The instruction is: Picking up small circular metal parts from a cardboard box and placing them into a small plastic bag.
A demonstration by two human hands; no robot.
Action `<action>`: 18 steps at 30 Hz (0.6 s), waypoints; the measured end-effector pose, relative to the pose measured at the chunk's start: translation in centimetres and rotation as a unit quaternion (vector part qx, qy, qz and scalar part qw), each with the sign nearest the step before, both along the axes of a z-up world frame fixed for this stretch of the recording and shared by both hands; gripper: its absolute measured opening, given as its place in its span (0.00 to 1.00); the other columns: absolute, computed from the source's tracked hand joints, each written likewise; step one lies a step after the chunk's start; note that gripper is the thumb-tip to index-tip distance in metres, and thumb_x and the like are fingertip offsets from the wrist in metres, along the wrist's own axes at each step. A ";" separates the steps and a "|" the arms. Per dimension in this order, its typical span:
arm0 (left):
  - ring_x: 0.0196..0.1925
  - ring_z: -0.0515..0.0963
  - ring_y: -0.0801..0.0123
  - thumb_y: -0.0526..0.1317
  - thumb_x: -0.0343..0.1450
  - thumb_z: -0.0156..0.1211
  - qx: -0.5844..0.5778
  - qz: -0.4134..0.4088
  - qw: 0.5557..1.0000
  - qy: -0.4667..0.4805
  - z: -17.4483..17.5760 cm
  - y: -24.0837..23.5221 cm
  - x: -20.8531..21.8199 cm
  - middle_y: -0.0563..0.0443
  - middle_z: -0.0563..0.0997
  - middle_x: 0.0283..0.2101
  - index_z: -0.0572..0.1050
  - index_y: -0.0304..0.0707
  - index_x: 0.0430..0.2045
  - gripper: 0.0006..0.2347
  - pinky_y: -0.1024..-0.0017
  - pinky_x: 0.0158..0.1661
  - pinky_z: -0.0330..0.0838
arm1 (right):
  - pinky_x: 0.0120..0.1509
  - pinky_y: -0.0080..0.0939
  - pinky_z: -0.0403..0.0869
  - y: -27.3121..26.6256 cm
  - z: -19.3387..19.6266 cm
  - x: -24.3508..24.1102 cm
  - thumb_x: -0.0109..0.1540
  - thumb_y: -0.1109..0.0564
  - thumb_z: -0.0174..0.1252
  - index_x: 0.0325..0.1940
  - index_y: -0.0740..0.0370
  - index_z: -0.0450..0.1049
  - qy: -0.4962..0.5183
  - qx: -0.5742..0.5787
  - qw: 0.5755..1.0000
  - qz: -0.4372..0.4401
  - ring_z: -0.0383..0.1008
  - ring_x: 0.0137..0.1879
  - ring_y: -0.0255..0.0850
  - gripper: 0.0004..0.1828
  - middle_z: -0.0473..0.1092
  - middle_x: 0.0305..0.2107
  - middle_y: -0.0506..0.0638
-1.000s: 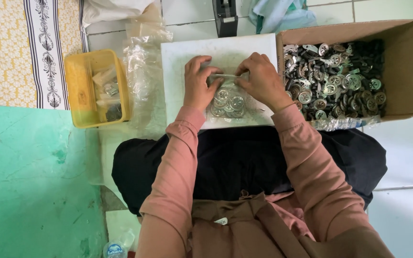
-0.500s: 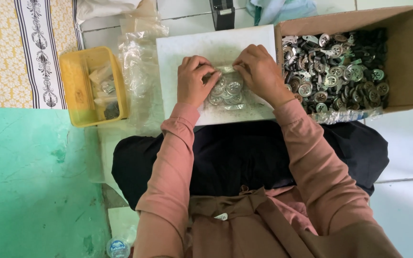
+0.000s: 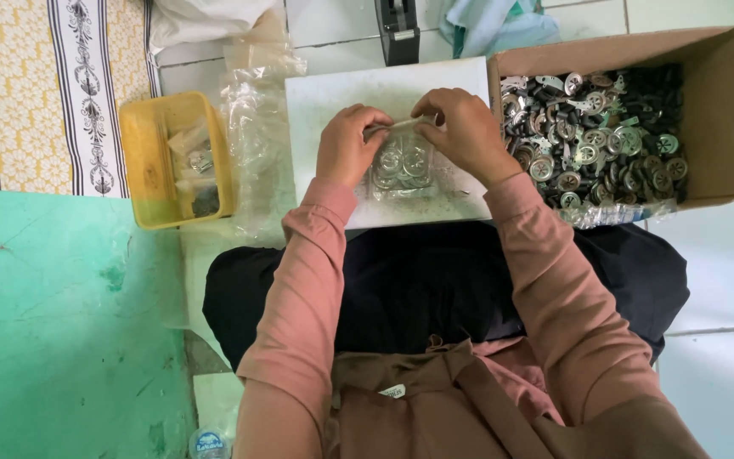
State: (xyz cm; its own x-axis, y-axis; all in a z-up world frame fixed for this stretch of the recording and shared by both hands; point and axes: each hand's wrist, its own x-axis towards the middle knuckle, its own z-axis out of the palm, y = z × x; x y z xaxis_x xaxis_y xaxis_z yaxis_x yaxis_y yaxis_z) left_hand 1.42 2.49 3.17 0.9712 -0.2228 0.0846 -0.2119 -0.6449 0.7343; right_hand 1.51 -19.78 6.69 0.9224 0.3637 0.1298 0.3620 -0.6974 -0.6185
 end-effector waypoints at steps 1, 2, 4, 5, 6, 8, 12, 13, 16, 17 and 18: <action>0.43 0.82 0.67 0.37 0.69 0.69 -0.001 0.002 1.000 -0.004 -0.5 0.2 0.1 0.62 0.80 0.33 0.81 0.57 0.36 0.07 0.70 0.47 0.79 | 0.43 0.42 0.76 0.2 -0.6 0.1 0.61 0.60 0.69 0.46 0.57 0.79 -0.004 -0.001 1.000 0.002 0.77 0.39 0.42 0.10 0.77 0.35 0.50; 0.41 0.80 0.64 0.36 0.70 0.67 0.036 -0.027 0.997 -0.069 -1.0 0.3 0.1 0.60 0.77 0.33 0.80 0.53 0.35 0.06 0.68 0.45 0.79 | 0.44 0.40 0.75 0.2 -1.2 0.0 0.62 0.59 0.68 0.43 0.55 0.80 -0.083 -0.065 0.994 0.013 0.76 0.39 0.41 0.06 0.76 0.34 0.48; 0.40 0.78 0.61 0.34 0.70 0.64 0.071 -0.054 0.986 -0.139 -1.8 0.7 -0.2 0.58 0.74 0.33 0.79 0.49 0.34 0.04 0.66 0.43 0.79 | 0.45 0.39 0.75 0.2 -1.8 -0.6 0.64 0.58 0.66 0.40 0.53 0.81 -0.165 -0.131 0.977 0.024 0.75 0.40 0.40 0.01 0.75 0.33 0.46; 0.42 0.77 0.59 0.33 0.70 0.62 0.070 -0.084 0.978 -0.178 -2.1 0.8 -0.6 0.55 0.74 0.36 0.78 0.47 0.35 0.05 0.65 0.44 0.79 | 0.45 0.39 0.75 0.2 -1.8 -1.1 0.66 0.58 0.63 0.40 0.53 0.81 -0.200 -0.138 0.969 0.039 0.75 0.42 0.41 0.02 0.75 0.35 0.47; 0.43 0.77 0.56 0.32 0.70 0.60 0.068 -0.114 0.968 -0.215 -2.4 1.0 -1.0 0.53 0.74 0.38 0.78 0.44 0.35 0.05 0.64 0.45 0.79 | 0.45 0.40 0.75 0.2 -1.8 -1.8 0.68 0.58 0.59 0.40 0.53 0.81 -0.233 -0.146 0.960 0.054 0.75 0.44 0.42 0.06 0.75 0.37 0.47; 0.46 0.76 0.56 0.33 0.72 0.59 0.064 -0.107 0.965 -0.231 -2.4 1.2 -2.2 0.53 0.74 0.40 0.79 0.45 0.37 0.05 0.63 0.45 0.78 | 0.46 0.42 0.75 -0.3 -1.6 -2.4 0.67 0.58 0.60 0.40 0.54 0.82 -0.218 -0.134 0.965 0.064 0.75 0.46 0.44 0.05 0.75 0.39 0.47; 0.51 0.75 0.59 0.37 0.75 0.56 0.066 -0.085 0.965 -0.238 -2.4 1.2 -3.0 0.56 0.74 0.44 0.79 0.51 0.42 0.07 0.62 0.46 0.75 | 0.48 0.47 0.75 -1.3 0.4 -0.5 0.66 0.56 0.63 0.44 0.58 0.83 -0.071 -0.022 0.994 0.083 0.76 0.48 0.50 0.07 0.77 0.39 0.54; 0.51 0.75 0.59 0.37 0.75 0.56 0.063 -0.084 0.966 -0.236 -2.5 1.2 -3.4 0.56 0.74 0.44 0.79 0.51 0.42 0.07 0.62 0.46 0.75 | 0.48 0.47 0.75 -1.4 -0.2 0.6 0.66 0.56 0.63 0.44 0.58 0.83 -0.069 -0.024 0.994 0.084 0.76 0.48 0.50 0.07 0.77 0.39 0.54; 0.50 0.75 0.60 0.38 0.75 0.54 0.059 -0.081 0.969 -0.226 -2.8 1.2 -3.0 0.58 0.73 0.44 0.79 0.55 0.44 0.08 0.63 0.47 0.74 | 0.52 0.50 0.74 -2.0 -2.4 5.9 0.64 0.61 0.65 0.47 0.60 0.81 -0.112 0.023 0.993 -0.025 0.76 0.45 0.51 0.07 0.77 0.38 0.54; 0.51 0.74 0.59 0.39 0.75 0.53 0.054 -0.082 0.970 -0.224 -3.1 1.2 -2.8 0.57 0.73 0.44 0.78 0.56 0.45 0.08 0.62 0.46 0.73 | 0.52 0.48 0.74 -2.4 -3.8 7.9 0.64 0.60 0.66 0.47 0.56 0.81 -0.127 0.010 0.990 -0.062 0.75 0.45 0.49 0.07 0.76 0.38 0.51; 0.51 0.74 0.58 0.40 0.75 0.53 0.049 -0.081 0.972 -0.217 -3.5 1.3 -3.0 0.57 0.73 0.45 0.78 0.57 0.45 0.09 0.62 0.46 0.73 | 0.53 0.47 0.73 -2.6 -5.3 9.7 0.64 0.58 0.68 0.47 0.53 0.80 -0.138 -0.003 0.986 -0.098 0.74 0.46 0.47 0.08 0.75 0.38 0.49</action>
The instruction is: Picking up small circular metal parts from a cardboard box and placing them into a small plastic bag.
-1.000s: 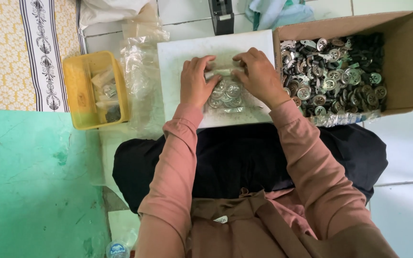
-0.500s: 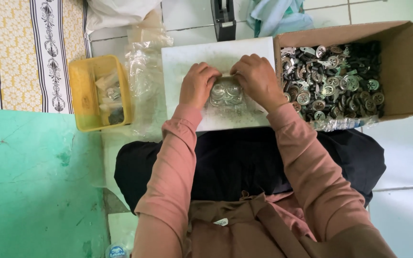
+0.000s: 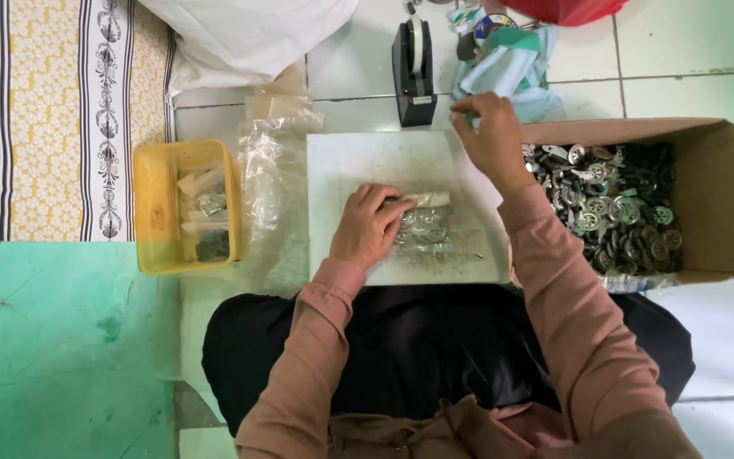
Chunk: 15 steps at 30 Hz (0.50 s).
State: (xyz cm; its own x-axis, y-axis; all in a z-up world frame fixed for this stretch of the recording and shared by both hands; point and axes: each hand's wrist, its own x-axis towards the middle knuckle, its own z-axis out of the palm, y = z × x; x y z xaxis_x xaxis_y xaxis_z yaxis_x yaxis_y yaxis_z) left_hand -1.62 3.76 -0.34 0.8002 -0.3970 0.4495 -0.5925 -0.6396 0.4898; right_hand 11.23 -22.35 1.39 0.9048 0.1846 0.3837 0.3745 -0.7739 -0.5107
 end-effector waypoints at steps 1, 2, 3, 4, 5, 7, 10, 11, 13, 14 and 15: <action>0.51 0.74 0.58 0.40 0.75 0.53 0.000 0.003 1.000 0.003 1.3 0.0 -0.1 0.57 0.73 0.45 0.78 0.57 0.45 0.09 0.62 0.46 0.73 | 0.53 0.47 0.73 0.6 -0.1 1.4 0.64 0.58 0.68 0.47 0.53 0.80 0.003 0.000 1.000 0.003 0.74 0.46 0.47 0.08 0.75 0.38 0.49; 0.46 0.73 0.57 0.33 0.73 0.56 -0.020 -0.015 1.000 -0.014 2.5 0.0 -0.1 0.52 0.74 0.44 0.79 0.48 0.44 0.09 0.62 0.43 0.72 | 0.56 0.54 0.69 1.3 -0.2 2.8 0.66 0.55 0.64 0.49 0.53 0.79 0.075 0.010 0.997 -0.030 0.69 0.53 0.53 0.07 0.72 0.43 0.52; 0.41 0.71 0.57 0.27 0.72 0.58 -0.040 -0.033 0.998 -0.032 3.8 0.0 -0.1 0.47 0.74 0.44 0.80 0.40 0.43 0.10 0.62 0.40 0.71 | 0.60 0.61 0.65 1.9 -0.3 4.2 0.68 0.52 0.60 0.50 0.54 0.79 0.147 0.020 0.987 -0.061 0.64 0.59 0.59 0.08 0.70 0.48 0.55; 0.41 0.71 0.57 0.27 0.72 0.58 -0.039 -0.030 0.998 -0.029 3.9 0.0 0.0 0.47 0.74 0.44 0.80 0.40 0.43 0.10 0.62 0.40 0.71 | 0.60 0.61 0.65 2.5 -1.1 5.5 0.68 0.52 0.60 0.50 0.54 0.79 0.150 0.020 0.987 -0.057 0.64 0.59 0.59 0.08 0.70 0.48 0.55; 0.41 0.71 0.57 0.27 0.72 0.58 -0.044 -0.028 0.998 -0.029 4.0 0.0 0.0 0.47 0.74 0.43 0.80 0.40 0.42 0.09 0.62 0.40 0.71 | 0.59 0.64 0.64 3.1 -1.8 6.7 0.67 0.50 0.61 0.47 0.51 0.79 0.172 0.002 0.981 -0.092 0.62 0.60 0.61 0.07 0.69 0.50 0.58; 0.40 0.71 0.56 0.28 0.72 0.58 -0.049 -0.023 0.998 -0.024 3.9 0.0 0.0 0.47 0.74 0.43 0.80 0.40 0.42 0.09 0.61 0.40 0.70 | 0.58 0.67 0.63 3.9 -3.4 8.4 0.66 0.48 0.61 0.43 0.49 0.80 0.198 -0.016 0.972 -0.124 0.60 0.61 0.64 0.07 0.68 0.52 0.60; 0.43 0.72 0.56 0.28 0.71 0.61 -0.056 -0.022 0.998 -0.022 3.7 0.1 0.0 0.47 0.75 0.43 0.80 0.39 0.43 0.10 0.61 0.41 0.71 | 0.64 0.63 0.58 4.9 -3.9 9.7 0.64 0.36 0.60 0.41 0.45 0.82 0.298 -0.052 0.941 -0.150 0.58 0.63 0.61 0.15 0.65 0.54 0.56; 0.43 0.72 0.57 0.29 0.72 0.61 -0.055 -0.019 0.998 -0.016 3.7 0.1 -0.1 0.48 0.75 0.43 0.80 0.40 0.43 0.09 0.61 0.41 0.72 | 0.63 0.63 0.57 5.3 -3.1 9.6 0.64 0.39 0.60 0.38 0.45 0.81 0.310 -0.013 0.938 -0.157 0.58 0.65 0.58 0.13 0.70 0.51 0.51; 0.44 0.72 0.57 0.30 0.72 0.60 -0.058 -0.014 0.998 -0.012 3.6 0.1 -0.1 0.48 0.75 0.44 0.80 0.41 0.43 0.09 0.61 0.41 0.72 | 0.63 0.64 0.57 5.0 -2.8 9.8 0.64 0.42 0.60 0.36 0.44 0.81 0.320 0.022 0.933 -0.163 0.59 0.66 0.56 0.10 0.74 0.49 0.45; 0.44 0.72 0.57 0.29 0.72 0.60 -0.056 -0.015 0.998 -0.010 3.5 0.1 -0.1 0.49 0.75 0.44 0.80 0.41 0.43 0.09 0.61 0.42 0.72 | 0.56 0.50 0.65 4.5 -3.3 9.9 0.65 0.47 0.62 0.37 0.49 0.80 0.280 0.087 0.946 -0.139 0.67 0.54 0.44 0.08 0.76 0.41 0.43; 0.45 0.72 0.57 0.28 0.72 0.60 -0.055 -0.016 0.998 -0.009 3.4 0.1 -0.2 0.49 0.75 0.44 0.80 0.41 0.43 0.10 0.60 0.43 0.73 | 0.48 0.36 0.74 3.9 -3.8 10.0 0.65 0.51 0.63 0.38 0.54 0.78 0.238 0.151 0.953 -0.114 0.75 0.42 0.33 0.06 0.77 0.34 0.40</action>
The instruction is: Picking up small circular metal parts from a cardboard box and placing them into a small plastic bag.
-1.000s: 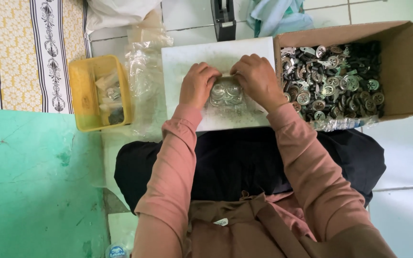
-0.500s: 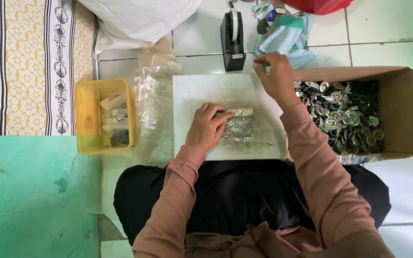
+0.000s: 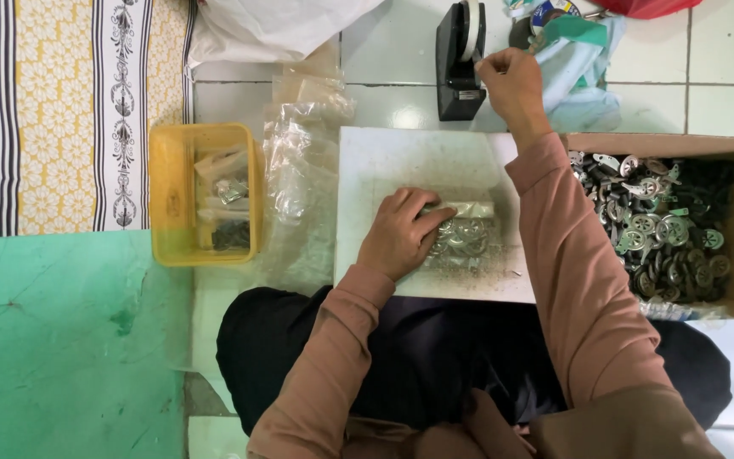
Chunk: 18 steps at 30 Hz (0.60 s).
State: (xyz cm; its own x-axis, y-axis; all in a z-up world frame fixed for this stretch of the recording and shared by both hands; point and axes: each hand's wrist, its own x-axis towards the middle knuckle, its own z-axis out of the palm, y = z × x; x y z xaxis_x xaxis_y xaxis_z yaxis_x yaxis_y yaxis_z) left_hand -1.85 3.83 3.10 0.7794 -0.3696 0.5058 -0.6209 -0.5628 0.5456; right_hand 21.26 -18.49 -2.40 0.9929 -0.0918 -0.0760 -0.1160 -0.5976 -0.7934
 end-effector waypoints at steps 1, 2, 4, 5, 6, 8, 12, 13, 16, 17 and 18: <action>0.45 0.72 0.57 0.28 0.72 0.60 -0.002 0.000 1.000 0.002 -0.1 0.0 -0.1 0.49 0.75 0.44 0.80 0.41 0.43 0.10 0.60 0.43 0.73 | 0.48 0.36 0.74 0.2 0.8 -0.8 0.65 0.51 0.63 0.38 0.54 0.78 0.002 -0.002 1.000 0.000 0.75 0.42 0.33 0.06 0.77 0.34 0.40; 0.45 0.72 0.57 0.28 0.71 0.59 0.001 0.000 1.000 0.005 -0.2 0.0 -0.2 0.49 0.75 0.44 0.80 0.41 0.43 0.10 0.60 0.42 0.73 | 0.42 0.33 0.73 0.4 1.6 -1.5 0.65 0.54 0.62 0.36 0.55 0.78 0.027 0.011 1.000 0.009 0.74 0.36 0.31 0.05 0.77 0.29 0.42; 0.45 0.71 0.57 0.28 0.71 0.59 0.001 -0.002 1.000 0.001 -0.3 -0.1 0.0 0.49 0.74 0.44 0.80 0.41 0.43 0.10 0.60 0.42 0.73 | 0.35 0.31 0.72 0.5 2.4 -2.1 0.64 0.57 0.62 0.33 0.55 0.78 0.043 0.020 0.999 0.016 0.72 0.31 0.29 0.05 0.77 0.25 0.43; 0.45 0.71 0.57 0.28 0.71 0.59 0.003 0.000 1.000 0.004 -0.3 -0.1 -0.1 0.49 0.74 0.44 0.80 0.42 0.44 0.11 0.59 0.42 0.73 | 0.37 0.32 0.74 0.4 2.0 -2.3 0.61 0.60 0.65 0.36 0.57 0.78 0.061 0.028 0.998 0.007 0.73 0.31 0.30 0.01 0.76 0.26 0.44; 0.45 0.71 0.57 0.29 0.71 0.59 0.005 0.003 1.000 0.008 -0.4 -0.1 -0.1 0.49 0.74 0.44 0.80 0.42 0.44 0.11 0.58 0.42 0.74 | 0.38 0.32 0.76 0.3 1.6 -2.5 0.58 0.62 0.67 0.40 0.59 0.78 0.079 0.036 0.996 -0.002 0.74 0.31 0.32 0.07 0.75 0.27 0.45; 0.45 0.71 0.56 0.28 0.70 0.59 0.007 0.006 1.000 0.007 -0.6 -0.1 -0.2 0.49 0.74 0.44 0.80 0.43 0.44 0.11 0.59 0.43 0.73 | 0.41 0.37 0.74 0.9 2.3 -3.1 0.56 0.60 0.69 0.47 0.59 0.71 0.099 0.003 0.995 -0.016 0.73 0.35 0.35 0.18 0.73 0.29 0.46; 0.45 0.72 0.57 0.29 0.71 0.61 0.010 0.010 1.000 -0.001 -0.5 -0.2 -0.1 0.49 0.75 0.44 0.81 0.44 0.44 0.11 0.59 0.43 0.74 | 0.42 0.51 0.71 1.6 1.6 -3.1 0.52 0.53 0.75 0.51 0.56 0.63 0.140 -0.107 0.983 -0.045 0.70 0.45 0.46 0.31 0.68 0.42 0.51; 0.45 0.72 0.57 0.29 0.71 0.61 0.010 0.010 1.000 0.000 -0.6 -0.1 -0.1 0.49 0.75 0.44 0.81 0.44 0.44 0.11 0.59 0.43 0.74 | 0.42 0.51 0.71 1.8 1.5 -2.9 0.52 0.53 0.75 0.51 0.56 0.63 0.141 -0.107 0.983 -0.044 0.70 0.45 0.46 0.31 0.68 0.42 0.51; 0.45 0.72 0.56 0.29 0.70 0.62 0.004 0.006 1.000 -0.004 -0.7 -0.2 -0.2 0.48 0.75 0.44 0.80 0.43 0.44 0.11 0.59 0.41 0.73 | 0.51 0.56 0.72 2.0 1.3 -2.8 0.51 0.55 0.76 0.53 0.58 0.63 0.168 -0.193 0.966 -0.026 0.74 0.51 0.51 0.34 0.73 0.44 0.53; 0.45 0.73 0.56 0.28 0.69 0.64 0.007 0.005 1.000 -0.006 -0.7 -0.1 -0.1 0.49 0.75 0.44 0.80 0.43 0.44 0.12 0.59 0.42 0.74 | 0.53 0.57 0.71 2.0 1.3 -2.6 0.51 0.56 0.76 0.54 0.59 0.61 0.182 -0.197 0.963 -0.020 0.73 0.54 0.53 0.35 0.72 0.45 0.53; 0.46 0.73 0.57 0.28 0.69 0.65 0.009 0.004 1.000 -0.008 -0.6 0.0 -0.1 0.49 0.75 0.44 0.79 0.43 0.44 0.12 0.60 0.43 0.74 | 0.55 0.58 0.70 2.0 1.5 -2.6 0.50 0.57 0.75 0.55 0.59 0.60 0.196 -0.200 0.960 -0.015 0.72 0.56 0.54 0.37 0.72 0.46 0.53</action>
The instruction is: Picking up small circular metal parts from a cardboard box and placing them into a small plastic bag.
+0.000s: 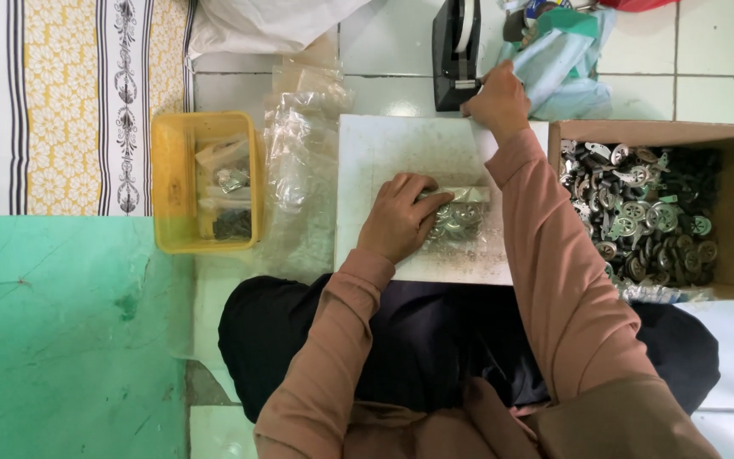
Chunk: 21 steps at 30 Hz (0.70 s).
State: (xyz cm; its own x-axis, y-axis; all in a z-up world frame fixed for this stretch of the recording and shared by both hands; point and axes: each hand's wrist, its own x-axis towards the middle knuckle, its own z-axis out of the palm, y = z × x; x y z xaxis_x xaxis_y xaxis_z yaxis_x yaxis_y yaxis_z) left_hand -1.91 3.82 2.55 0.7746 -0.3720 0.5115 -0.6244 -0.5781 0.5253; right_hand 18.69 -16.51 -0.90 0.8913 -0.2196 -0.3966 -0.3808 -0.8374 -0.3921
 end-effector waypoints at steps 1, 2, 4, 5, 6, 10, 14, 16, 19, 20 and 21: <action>0.46 0.73 0.57 0.28 0.69 0.65 0.000 0.001 1.000 -0.006 0.0 0.0 0.2 0.49 0.75 0.44 0.79 0.43 0.44 0.12 0.60 0.43 0.74 | 0.55 0.58 0.70 -0.3 0.9 -0.5 0.50 0.57 0.75 0.55 0.59 0.60 -0.006 0.000 1.000 0.001 0.72 0.56 0.54 0.37 0.72 0.46 0.53; 0.45 0.72 0.57 0.29 0.70 0.63 0.000 0.001 1.000 -0.006 -0.1 -0.1 0.3 0.49 0.75 0.44 0.80 0.44 0.44 0.11 0.59 0.42 0.74 | 0.52 0.52 0.72 -0.6 1.7 -1.0 0.53 0.58 0.72 0.57 0.60 0.65 -0.064 0.076 0.995 0.014 0.76 0.51 0.46 0.31 0.75 0.36 0.48; 0.45 0.72 0.57 0.30 0.72 0.61 -0.001 0.001 1.000 0.000 -0.1 0.0 -0.1 0.50 0.75 0.44 0.81 0.44 0.44 0.09 0.59 0.42 0.73 | 0.50 0.46 0.73 -0.8 3.5 -3.4 0.57 0.59 0.69 0.59 0.60 0.71 -0.116 0.149 0.982 0.027 0.79 0.46 0.38 0.27 0.79 0.27 0.42; 0.46 0.72 0.57 0.29 0.70 0.63 0.008 -0.003 1.000 0.004 0.0 0.1 -0.1 0.50 0.74 0.44 0.81 0.44 0.44 0.11 0.59 0.43 0.73 | 0.51 0.41 0.77 -1.0 4.9 -4.7 0.60 0.60 0.68 0.52 0.60 0.77 -0.164 0.213 0.962 0.053 0.80 0.45 0.38 0.16 0.80 0.31 0.46; 0.47 0.72 0.57 0.27 0.68 0.65 0.016 -0.006 1.000 0.007 0.2 0.0 -0.2 0.50 0.73 0.45 0.81 0.43 0.45 0.14 0.59 0.45 0.74 | 0.51 0.36 0.81 -1.1 6.2 -6.0 0.63 0.61 0.67 0.45 0.60 0.83 -0.210 0.276 0.935 0.079 0.81 0.44 0.37 0.06 0.80 0.35 0.51; 0.46 0.72 0.58 0.29 0.67 0.67 0.034 -0.005 0.999 -0.014 -0.3 -0.2 -0.4 0.52 0.74 0.44 0.80 0.45 0.45 0.14 0.60 0.44 0.75 | 0.55 0.34 0.80 -0.1 12.4 -14.3 0.66 0.60 0.65 0.46 0.60 0.80 -0.189 0.285 0.939 0.049 0.81 0.46 0.36 0.05 0.80 0.38 0.49; 0.55 0.70 0.65 0.41 0.71 0.63 0.088 0.049 0.995 -0.013 -1.7 -0.7 -0.5 0.62 0.72 0.46 0.78 0.57 0.40 0.06 0.64 0.52 0.71 | 0.57 0.47 0.67 -0.5 12.4 -20.7 0.66 0.57 0.63 0.46 0.53 0.82 -0.218 0.225 0.944 0.103 0.70 0.57 0.50 0.05 0.73 0.48 0.53; 0.56 0.69 0.66 0.42 0.73 0.62 0.093 0.060 0.993 -0.031 -2.2 -0.8 -0.6 0.62 0.71 0.47 0.78 0.57 0.39 0.04 0.64 0.53 0.69 | 0.61 0.53 0.66 -0.7 10.4 -22.3 0.66 0.59 0.63 0.44 0.55 0.82 -0.222 0.223 0.943 0.104 0.65 0.63 0.59 0.04 0.69 0.56 0.58; 0.56 0.68 0.67 0.43 0.70 0.66 0.110 0.065 0.991 -0.047 -3.2 -0.7 -0.4 0.64 0.71 0.47 0.77 0.59 0.39 0.07 0.65 0.53 0.69 | 0.66 0.59 0.62 0.1 8.4 -23.6 0.68 0.56 0.60 0.46 0.55 0.82 -0.183 0.213 0.958 0.057 0.60 0.64 0.57 0.06 0.65 0.55 0.55; 0.56 0.68 0.68 0.42 0.70 0.66 0.114 0.066 0.990 -0.048 -3.2 -0.7 -0.4 0.64 0.71 0.46 0.77 0.59 0.39 0.07 0.65 0.52 0.69 | 0.64 0.58 0.62 0.2 7.6 -23.5 0.67 0.55 0.61 0.45 0.54 0.82 -0.186 0.184 0.964 0.052 0.61 0.62 0.55 0.06 0.64 0.52 0.53; 0.56 0.67 0.68 0.41 0.70 0.66 0.119 0.066 0.990 -0.049 -3.2 -0.7 -0.3 0.64 0.70 0.46 0.77 0.58 0.39 0.07 0.66 0.52 0.70 | 0.63 0.56 0.62 0.2 6.7 -23.4 0.66 0.54 0.62 0.44 0.53 0.82 -0.190 0.155 0.968 0.047 0.61 0.59 0.52 0.05 0.63 0.49 0.52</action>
State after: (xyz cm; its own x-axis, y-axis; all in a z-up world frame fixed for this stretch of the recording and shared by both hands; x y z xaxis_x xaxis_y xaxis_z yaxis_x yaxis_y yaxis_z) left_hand -2.26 3.10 -0.65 0.7747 -0.3905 0.4973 -0.5774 -0.7575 0.3047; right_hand -4.73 -16.33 5.80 0.9961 -0.0528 -0.0701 -0.0873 -0.6804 -0.7276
